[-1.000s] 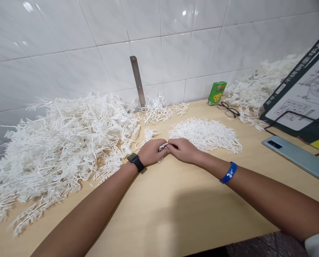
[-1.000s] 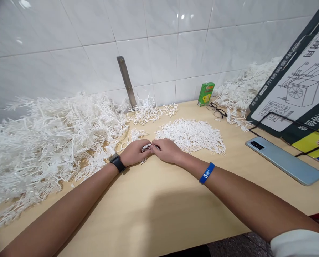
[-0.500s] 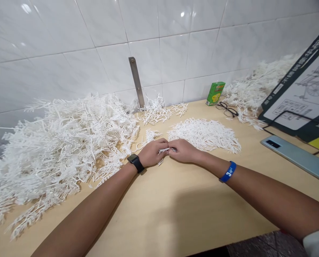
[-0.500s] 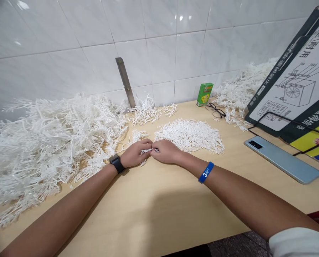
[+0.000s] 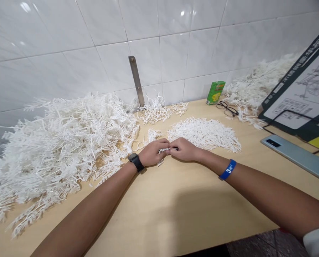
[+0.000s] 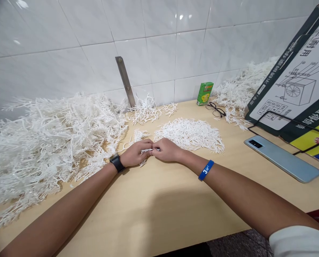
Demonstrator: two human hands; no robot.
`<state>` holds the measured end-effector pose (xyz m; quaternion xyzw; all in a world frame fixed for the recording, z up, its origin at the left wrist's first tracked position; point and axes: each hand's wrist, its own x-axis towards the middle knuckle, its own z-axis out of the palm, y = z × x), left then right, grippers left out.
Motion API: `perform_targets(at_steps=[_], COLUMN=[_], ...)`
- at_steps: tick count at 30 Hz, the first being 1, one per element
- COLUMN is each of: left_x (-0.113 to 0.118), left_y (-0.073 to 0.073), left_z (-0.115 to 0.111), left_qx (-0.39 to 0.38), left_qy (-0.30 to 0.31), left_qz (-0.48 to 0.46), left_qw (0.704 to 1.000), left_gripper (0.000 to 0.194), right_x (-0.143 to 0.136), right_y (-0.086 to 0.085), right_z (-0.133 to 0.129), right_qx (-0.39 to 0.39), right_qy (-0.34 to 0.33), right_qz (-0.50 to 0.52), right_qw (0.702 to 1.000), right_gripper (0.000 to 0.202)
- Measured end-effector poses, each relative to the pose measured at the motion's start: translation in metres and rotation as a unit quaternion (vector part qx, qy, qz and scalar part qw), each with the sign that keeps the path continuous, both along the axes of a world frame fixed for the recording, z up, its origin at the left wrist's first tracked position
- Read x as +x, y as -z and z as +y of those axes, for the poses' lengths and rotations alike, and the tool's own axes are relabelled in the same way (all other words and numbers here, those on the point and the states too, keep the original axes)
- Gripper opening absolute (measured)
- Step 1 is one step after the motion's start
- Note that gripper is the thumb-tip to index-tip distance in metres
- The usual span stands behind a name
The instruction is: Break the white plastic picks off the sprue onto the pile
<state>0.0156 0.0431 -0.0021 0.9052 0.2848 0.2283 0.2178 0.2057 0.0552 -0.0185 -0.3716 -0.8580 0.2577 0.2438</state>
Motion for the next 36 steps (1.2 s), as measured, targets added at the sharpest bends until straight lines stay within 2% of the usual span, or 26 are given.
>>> perform_targets(at_steps=[14,30,36], left_x=[0.0011,0.0024,0.0029], left_y=[0.0004,-0.0063,-0.0002], left_z=[0.0019,-0.0007,-0.0028], left_qx=[-0.001,-0.022,0.015], left_qy=[0.000,-0.017,-0.048], left_qz=[-0.043,-0.103,-0.082], left_qw=[0.999,0.994,0.995], left_gripper=[0.037,0.034,0.029], right_x=[0.0006,0.0016,0.0019], right_y=[-0.0006,-0.0039,-0.0011], right_z=[-0.0007,-0.0033,-0.0006], right_qx=[0.002,0.057,0.088], right_qy=[-0.026,-0.046,-0.028], right_qz=[0.068,0.142,0.123], right_qw=[0.997,0.987,0.988], right_gripper=[0.028,0.028,0.028])
